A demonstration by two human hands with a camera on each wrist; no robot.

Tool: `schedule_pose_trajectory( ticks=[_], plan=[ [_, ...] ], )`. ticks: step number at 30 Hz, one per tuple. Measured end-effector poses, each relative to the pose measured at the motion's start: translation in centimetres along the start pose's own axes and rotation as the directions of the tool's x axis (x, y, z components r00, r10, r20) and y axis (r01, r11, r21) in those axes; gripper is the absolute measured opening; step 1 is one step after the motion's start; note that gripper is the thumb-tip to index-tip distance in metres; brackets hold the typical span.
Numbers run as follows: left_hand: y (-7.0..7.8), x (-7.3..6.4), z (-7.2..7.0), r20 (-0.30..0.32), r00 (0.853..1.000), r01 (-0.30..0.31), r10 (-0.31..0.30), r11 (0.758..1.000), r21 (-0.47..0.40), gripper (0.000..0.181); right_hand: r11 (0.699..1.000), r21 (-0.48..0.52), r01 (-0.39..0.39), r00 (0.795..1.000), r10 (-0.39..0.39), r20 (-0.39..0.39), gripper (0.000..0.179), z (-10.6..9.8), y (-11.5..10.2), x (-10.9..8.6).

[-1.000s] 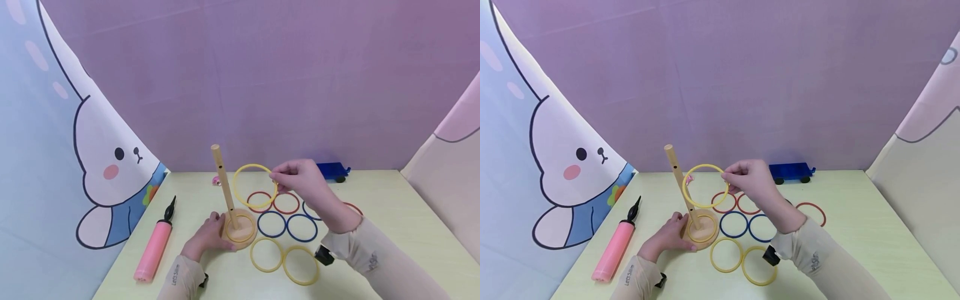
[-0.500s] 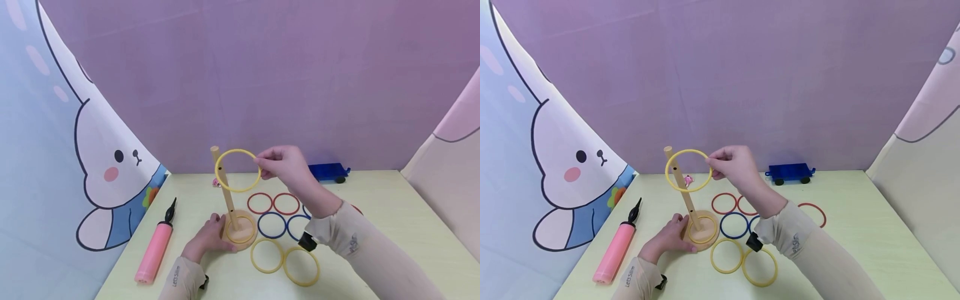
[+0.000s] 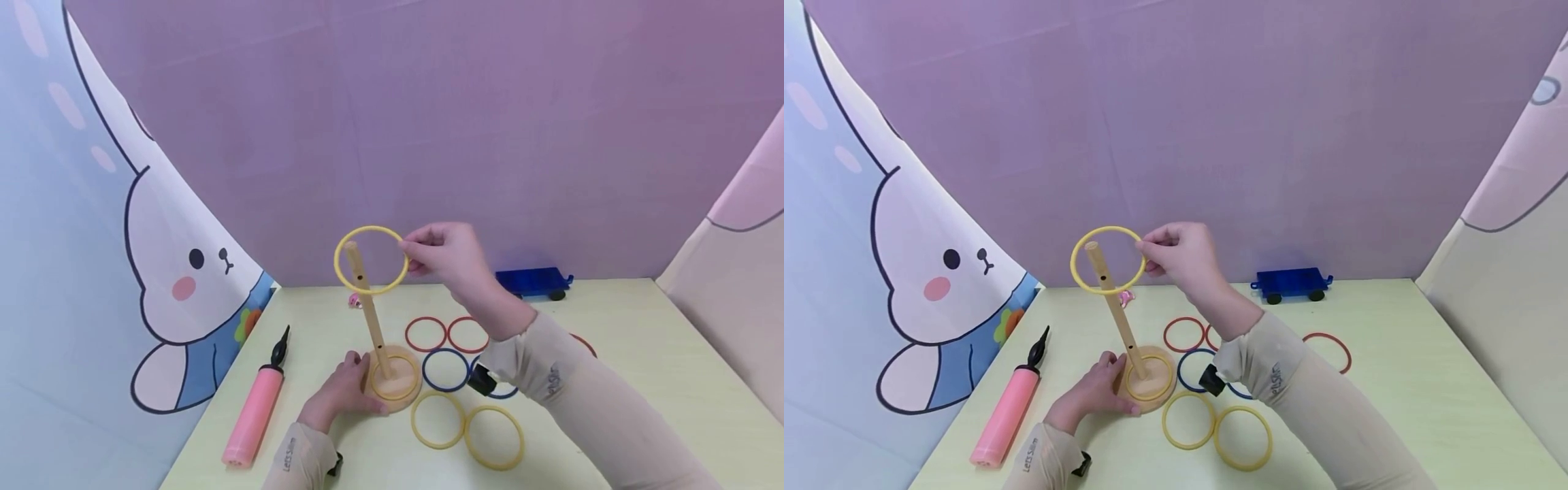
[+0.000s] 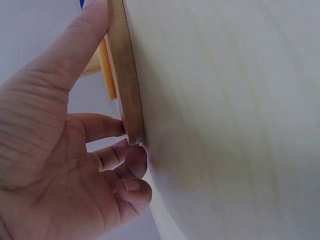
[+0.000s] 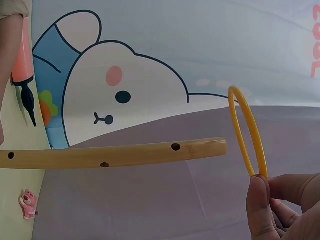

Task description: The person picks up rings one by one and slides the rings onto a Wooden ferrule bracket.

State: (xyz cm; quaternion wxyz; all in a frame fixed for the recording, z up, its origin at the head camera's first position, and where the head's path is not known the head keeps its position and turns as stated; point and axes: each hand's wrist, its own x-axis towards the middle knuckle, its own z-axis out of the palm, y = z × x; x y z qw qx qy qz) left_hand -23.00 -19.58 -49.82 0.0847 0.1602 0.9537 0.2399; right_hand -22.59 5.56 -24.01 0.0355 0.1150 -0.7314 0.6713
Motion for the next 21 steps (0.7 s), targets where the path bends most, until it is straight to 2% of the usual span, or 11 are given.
schedule_pose_trajectory(
  ticks=[10, 21],
  plan=[
    [0.1, 0.0, -0.1, -0.002, 1.000, -0.002, 0.002, 1.000, 0.003, 0.120, 0.996, -0.011, -0.087, 0.996, 0.087, -0.028, 0.012, 0.9, 0.7, 0.9],
    [0.0, -0.1, -0.1, -0.002, 1.000, 0.003, -0.003, 1.000, -0.004, 0.122, 0.995, 0.034, -0.094, 0.995, 0.095, -0.034, 0.012, 1.1, 1.6, 1.1]
  ],
)
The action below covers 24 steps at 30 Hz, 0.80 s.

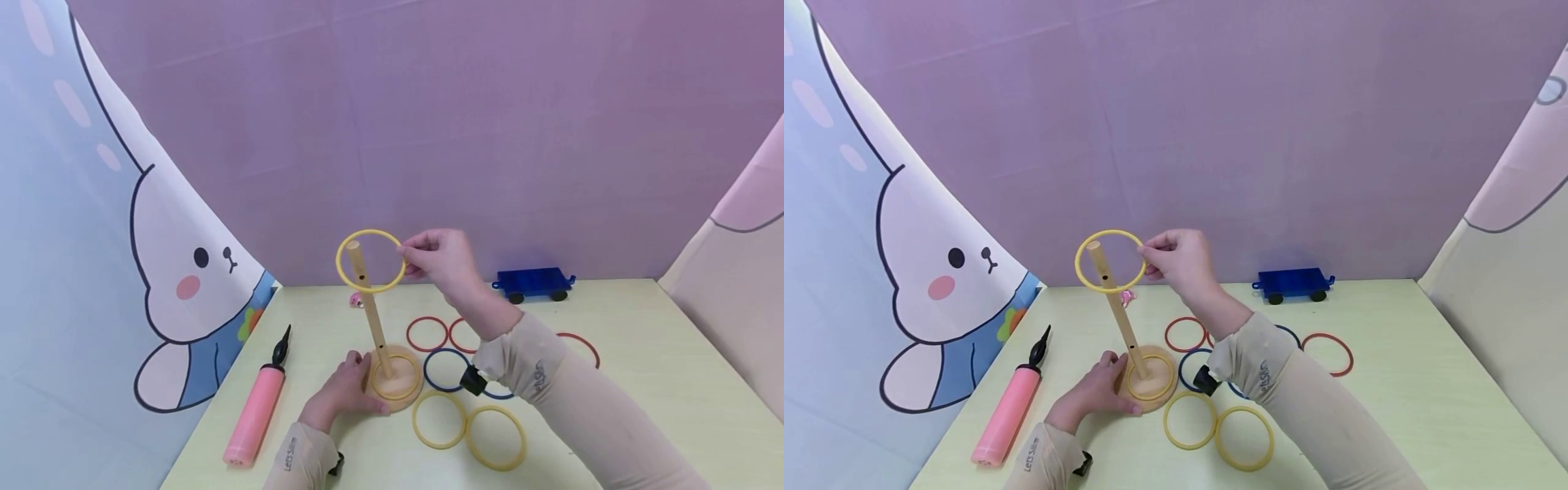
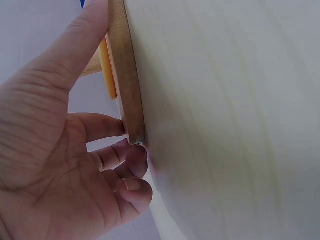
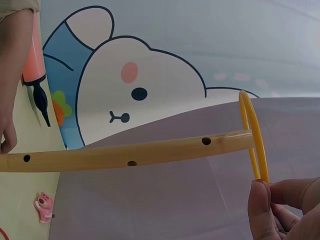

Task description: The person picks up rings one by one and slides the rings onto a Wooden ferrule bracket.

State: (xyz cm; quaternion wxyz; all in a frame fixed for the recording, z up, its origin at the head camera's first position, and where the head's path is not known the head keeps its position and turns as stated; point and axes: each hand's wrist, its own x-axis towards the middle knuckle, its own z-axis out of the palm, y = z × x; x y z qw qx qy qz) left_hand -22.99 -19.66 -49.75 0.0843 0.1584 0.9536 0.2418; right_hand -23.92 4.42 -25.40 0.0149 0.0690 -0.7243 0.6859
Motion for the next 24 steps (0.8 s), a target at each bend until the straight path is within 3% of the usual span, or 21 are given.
schedule_pose_trajectory(
  ticks=[9, 16, 24],
  plan=[
    [0.1, 0.0, 0.1, -0.007, 1.000, -0.003, 0.003, 1.000, 0.000, 0.121, 1.000, -0.016, -0.010, 1.000, 0.010, 0.003, 0.012, 0.0, 0.9, -0.2],
    [0.3, 0.0, 0.0, -0.006, 1.000, -0.007, 0.007, 1.000, 0.008, 0.121, 0.996, -0.078, -0.042, 0.999, 0.043, 0.010, 0.013, -0.3, 2.5, -0.5],
    [0.3, -0.1, -0.1, -0.007, 1.000, -0.002, 0.002, 1.000, 0.007, 0.121, 0.995, -0.075, -0.063, 0.998, 0.064, 0.018, 0.014, -0.4, 4.7, -0.8]
  ],
)
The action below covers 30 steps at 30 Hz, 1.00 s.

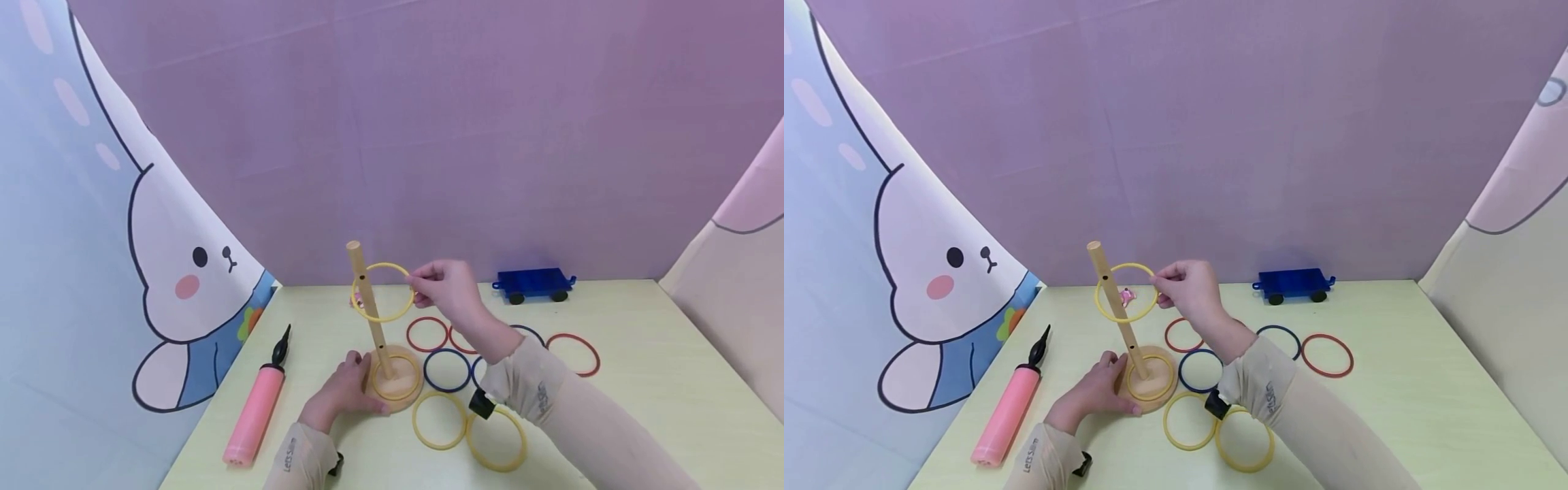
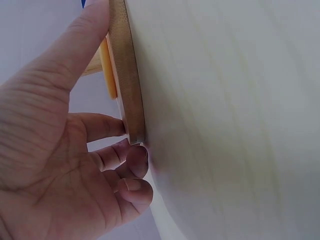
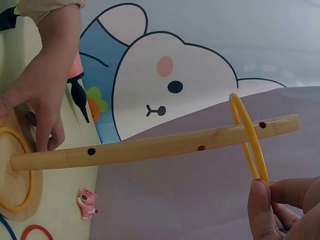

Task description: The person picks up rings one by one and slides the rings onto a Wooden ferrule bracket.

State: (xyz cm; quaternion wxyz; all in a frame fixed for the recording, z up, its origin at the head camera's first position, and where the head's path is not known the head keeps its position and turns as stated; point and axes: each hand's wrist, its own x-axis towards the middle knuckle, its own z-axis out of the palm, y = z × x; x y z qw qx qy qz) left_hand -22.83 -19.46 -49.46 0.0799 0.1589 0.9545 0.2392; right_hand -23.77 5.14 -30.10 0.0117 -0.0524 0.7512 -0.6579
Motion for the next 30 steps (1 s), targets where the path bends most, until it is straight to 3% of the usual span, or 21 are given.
schedule_pose_trajectory(
  ticks=[24, 30],
  plan=[
    [0.3, -0.5, -0.2, -0.008, 1.000, -0.020, 0.020, 1.000, 0.003, 0.120, 0.994, 0.080, -0.076, 0.997, 0.076, -0.002, 0.008, 1.5, 7.4, -0.7],
    [0.2, -0.4, -0.1, -0.018, 1.000, -0.023, 0.023, 1.000, 0.004, 0.115, 0.995, 0.052, -0.091, 0.996, 0.092, -0.009, 0.007, 2.0, 9.8, -1.0]
  ],
)
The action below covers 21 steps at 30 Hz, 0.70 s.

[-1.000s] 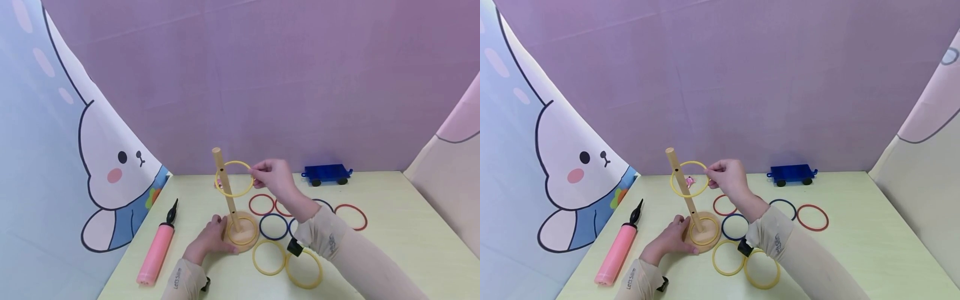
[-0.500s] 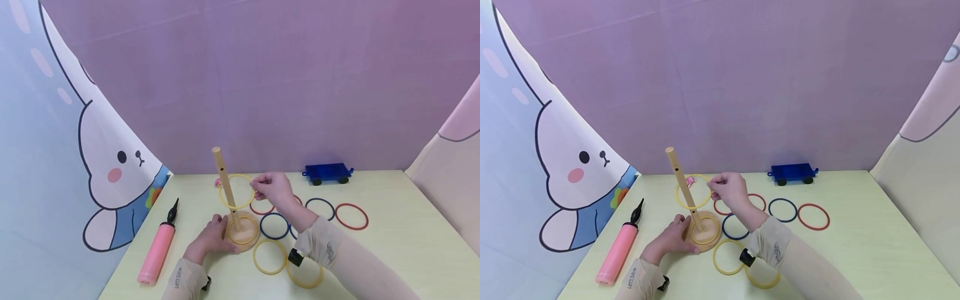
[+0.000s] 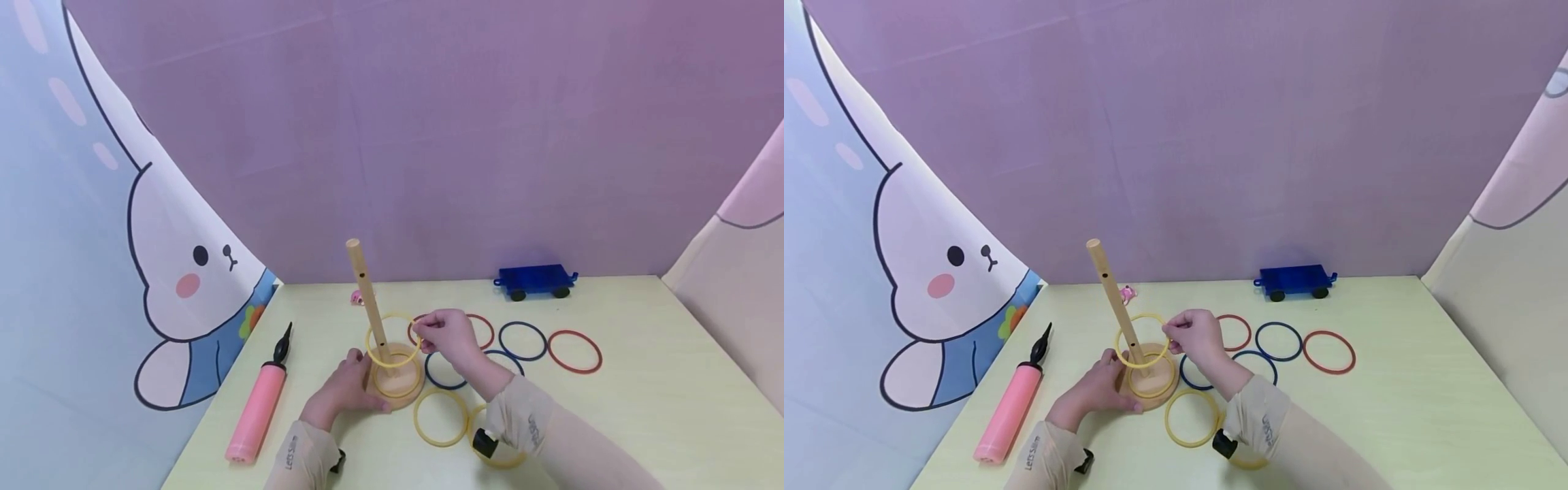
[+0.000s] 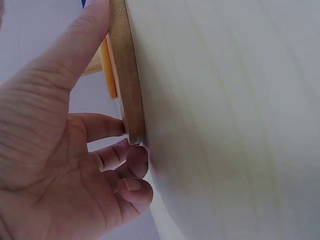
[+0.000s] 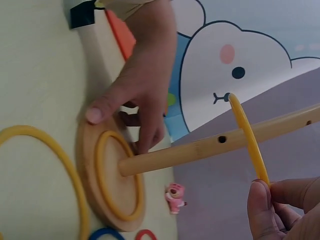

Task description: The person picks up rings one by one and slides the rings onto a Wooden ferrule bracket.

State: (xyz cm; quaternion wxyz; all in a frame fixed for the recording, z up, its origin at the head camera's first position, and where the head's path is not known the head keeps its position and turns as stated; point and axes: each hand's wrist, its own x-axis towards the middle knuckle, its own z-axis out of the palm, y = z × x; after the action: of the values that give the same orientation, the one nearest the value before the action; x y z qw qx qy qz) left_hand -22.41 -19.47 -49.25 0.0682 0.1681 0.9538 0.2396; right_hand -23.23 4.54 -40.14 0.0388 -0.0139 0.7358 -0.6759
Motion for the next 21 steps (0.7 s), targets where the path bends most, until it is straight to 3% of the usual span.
schedule_pose_trajectory(
  ticks=[12, 21],
  plan=[
    [0.0, 0.1, -0.1, 0.000, 1.000, 0.000, 0.000, 1.000, 0.007, 0.119, 0.996, -0.078, -0.051, 0.999, 0.052, 0.008, 0.006, 0.9, 4.8, -0.2],
    [-0.1, 0.3, 0.1, 0.016, 1.000, 0.016, -0.016, 1.000, 0.001, 0.122, 0.987, -0.148, -0.064, 0.998, 0.063, -0.009, 0.005, 1.4, 6.9, -0.2]
  ],
)
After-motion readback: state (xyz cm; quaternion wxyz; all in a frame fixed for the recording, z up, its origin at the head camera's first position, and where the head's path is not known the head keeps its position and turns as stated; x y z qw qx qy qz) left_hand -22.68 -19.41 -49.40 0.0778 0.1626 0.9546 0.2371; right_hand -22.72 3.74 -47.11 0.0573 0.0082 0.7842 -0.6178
